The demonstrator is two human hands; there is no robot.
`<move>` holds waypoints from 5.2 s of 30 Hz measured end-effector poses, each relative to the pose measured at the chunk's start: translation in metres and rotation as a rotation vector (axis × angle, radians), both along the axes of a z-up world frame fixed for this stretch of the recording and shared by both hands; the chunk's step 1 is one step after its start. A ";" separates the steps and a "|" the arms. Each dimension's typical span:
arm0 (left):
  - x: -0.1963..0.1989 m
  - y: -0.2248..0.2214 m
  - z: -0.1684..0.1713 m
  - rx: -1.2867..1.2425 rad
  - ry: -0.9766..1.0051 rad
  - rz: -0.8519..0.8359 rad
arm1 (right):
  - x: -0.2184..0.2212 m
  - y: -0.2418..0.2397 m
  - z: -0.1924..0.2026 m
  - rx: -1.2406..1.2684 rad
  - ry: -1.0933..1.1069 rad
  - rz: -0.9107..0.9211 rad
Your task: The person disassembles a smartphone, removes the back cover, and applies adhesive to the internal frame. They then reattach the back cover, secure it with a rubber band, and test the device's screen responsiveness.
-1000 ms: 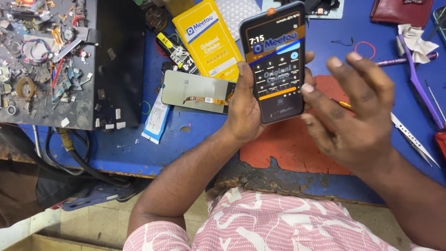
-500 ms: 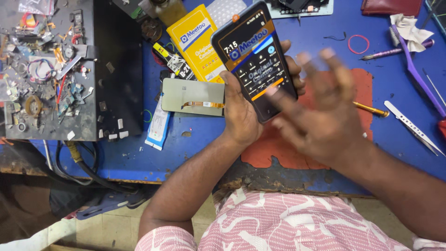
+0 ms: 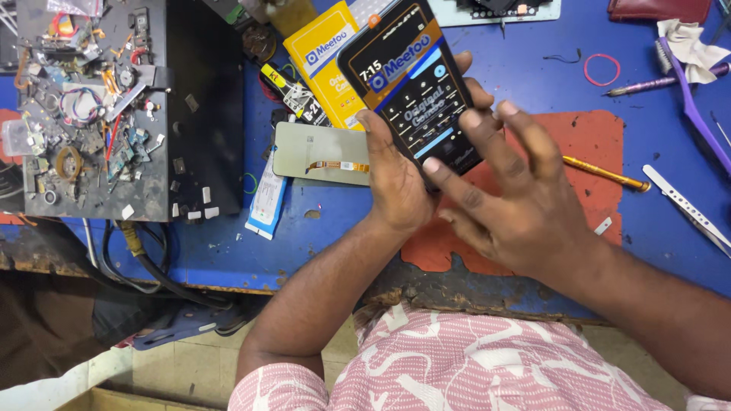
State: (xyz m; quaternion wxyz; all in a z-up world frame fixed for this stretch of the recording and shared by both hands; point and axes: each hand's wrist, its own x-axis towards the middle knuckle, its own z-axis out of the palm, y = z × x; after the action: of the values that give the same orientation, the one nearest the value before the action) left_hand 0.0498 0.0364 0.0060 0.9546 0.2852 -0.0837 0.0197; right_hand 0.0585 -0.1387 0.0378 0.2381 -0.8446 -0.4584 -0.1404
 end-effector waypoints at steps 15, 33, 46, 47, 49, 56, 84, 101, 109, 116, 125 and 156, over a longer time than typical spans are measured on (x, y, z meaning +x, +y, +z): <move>0.002 0.010 0.007 -0.030 -0.048 0.120 | -0.001 0.005 0.003 -0.028 0.014 -0.002; 0.003 0.010 0.007 -0.086 -0.031 0.137 | 0.004 0.002 0.001 -0.039 -0.049 -0.051; -0.007 -0.005 0.000 0.091 0.047 0.052 | 0.004 0.006 0.007 -0.008 -0.114 0.023; -0.009 -0.007 -0.002 0.107 0.014 0.022 | 0.007 0.002 0.010 -0.009 -0.095 -0.069; -0.013 -0.011 -0.007 0.088 -0.038 -0.032 | 0.015 -0.007 0.015 -0.015 -0.051 -0.244; -0.018 -0.018 -0.030 0.125 0.183 -0.007 | 0.017 -0.008 0.022 -0.002 -0.037 -0.157; -0.015 -0.024 -0.039 0.416 0.122 0.095 | 0.019 -0.007 0.028 0.050 -0.020 -0.153; 0.000 0.003 0.001 -0.004 -0.039 0.048 | 0.008 -0.001 0.015 0.008 -0.060 -0.092; 0.003 0.009 0.003 0.000 -0.046 0.036 | 0.017 -0.007 0.028 0.088 -0.133 -0.160; 0.007 0.010 0.007 -0.024 -0.016 -0.028 | 0.012 -0.019 0.026 0.153 -0.025 -0.148; 0.004 0.006 0.001 -0.013 0.078 -0.333 | 0.036 -0.030 0.025 0.061 -0.128 -0.082; 0.005 0.008 0.004 0.102 0.090 -0.395 | 0.032 -0.035 0.028 0.246 0.112 -0.195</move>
State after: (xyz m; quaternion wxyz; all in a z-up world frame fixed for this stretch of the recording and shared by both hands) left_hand 0.0545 0.0447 0.0101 0.9271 0.3116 -0.0959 -0.1847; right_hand 0.0907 -0.1738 0.0654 0.3499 -0.8563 -0.3395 -0.1706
